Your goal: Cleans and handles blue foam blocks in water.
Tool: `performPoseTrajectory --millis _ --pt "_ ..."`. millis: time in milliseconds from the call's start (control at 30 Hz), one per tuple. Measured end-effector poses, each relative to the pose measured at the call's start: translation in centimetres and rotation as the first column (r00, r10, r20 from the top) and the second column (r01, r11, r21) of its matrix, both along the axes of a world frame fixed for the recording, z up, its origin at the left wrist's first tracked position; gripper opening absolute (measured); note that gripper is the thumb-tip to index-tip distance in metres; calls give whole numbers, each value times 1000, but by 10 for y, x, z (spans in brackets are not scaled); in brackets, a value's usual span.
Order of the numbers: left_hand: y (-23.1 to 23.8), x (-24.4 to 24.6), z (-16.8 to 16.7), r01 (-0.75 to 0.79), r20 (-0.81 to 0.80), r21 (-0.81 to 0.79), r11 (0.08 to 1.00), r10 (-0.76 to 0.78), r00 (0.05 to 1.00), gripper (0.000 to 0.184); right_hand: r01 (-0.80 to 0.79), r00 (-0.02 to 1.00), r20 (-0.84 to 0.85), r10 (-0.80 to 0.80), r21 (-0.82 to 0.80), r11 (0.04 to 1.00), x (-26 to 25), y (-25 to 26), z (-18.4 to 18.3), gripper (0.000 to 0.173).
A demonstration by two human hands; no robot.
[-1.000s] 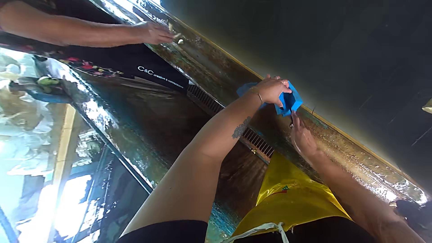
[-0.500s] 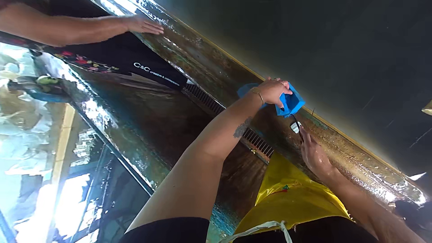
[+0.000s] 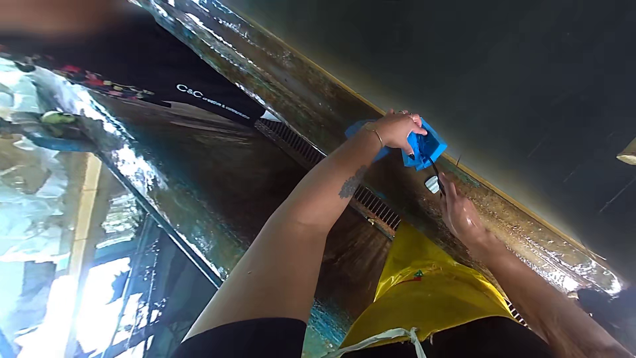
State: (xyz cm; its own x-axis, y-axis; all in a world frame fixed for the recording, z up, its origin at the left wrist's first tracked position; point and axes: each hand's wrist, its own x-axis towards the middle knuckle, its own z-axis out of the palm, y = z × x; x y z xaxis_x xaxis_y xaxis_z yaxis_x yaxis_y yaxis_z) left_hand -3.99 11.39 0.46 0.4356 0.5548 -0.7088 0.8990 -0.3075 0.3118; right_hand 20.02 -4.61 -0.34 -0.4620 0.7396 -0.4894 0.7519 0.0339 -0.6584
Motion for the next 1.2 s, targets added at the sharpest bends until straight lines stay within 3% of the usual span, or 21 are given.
performPoseTrajectory --millis 133,200,267,367,467,633,800,900,1000,1067,1200 --pt "4 0 1 3 -15 -1 1000 -3 1000 65 31 999 -13 -31 21 999 -21 3 -29 60" --pt "4 -3 2 -1 -13 -11 1000 1 1000 65 3 1000 21 -2 -33 999 -10 -17 -26 59" --pt "3 -5 1 -13 11 -10 1000 13 1000 65 23 1000 -17 -23 11 1000 7 -24 -14 54" --pt "-1 -5 0 -38 32 -23 999 38 999 66 73 994 -82 -66 85 994 9 -9 0 53" --pt "-1 -4 3 -43 71 22 999 42 997 62 58 994 -95 -49 98 994 -5 14 -9 58" --pt "-25 -17 -6 -302 267 136 944 259 928 57 32 999 -46 -29 65 997 -20 23 -26 60" --pt "-67 -13 -14 -601 353 281 748 501 790 61 64 995 -84 -61 35 997 -12 28 -31 57" --pt "-73 -5 -8 -468 365 330 820 347 864 72 10 996 -89 -4 60 998 -5 33 -25 55" --pt "-51 8 12 -234 340 186 954 161 927 87 -68 994 -72 77 124 990 8 35 -17 54" --pt "-30 17 23 -100 209 85 991 80 975 80 -134 990 -20 137 103 986 22 35 -5 54" --pt "-10 31 26 118 -18 134 984 -117 993 60 -172 984 -41 176 96 980 61 30 5 51"
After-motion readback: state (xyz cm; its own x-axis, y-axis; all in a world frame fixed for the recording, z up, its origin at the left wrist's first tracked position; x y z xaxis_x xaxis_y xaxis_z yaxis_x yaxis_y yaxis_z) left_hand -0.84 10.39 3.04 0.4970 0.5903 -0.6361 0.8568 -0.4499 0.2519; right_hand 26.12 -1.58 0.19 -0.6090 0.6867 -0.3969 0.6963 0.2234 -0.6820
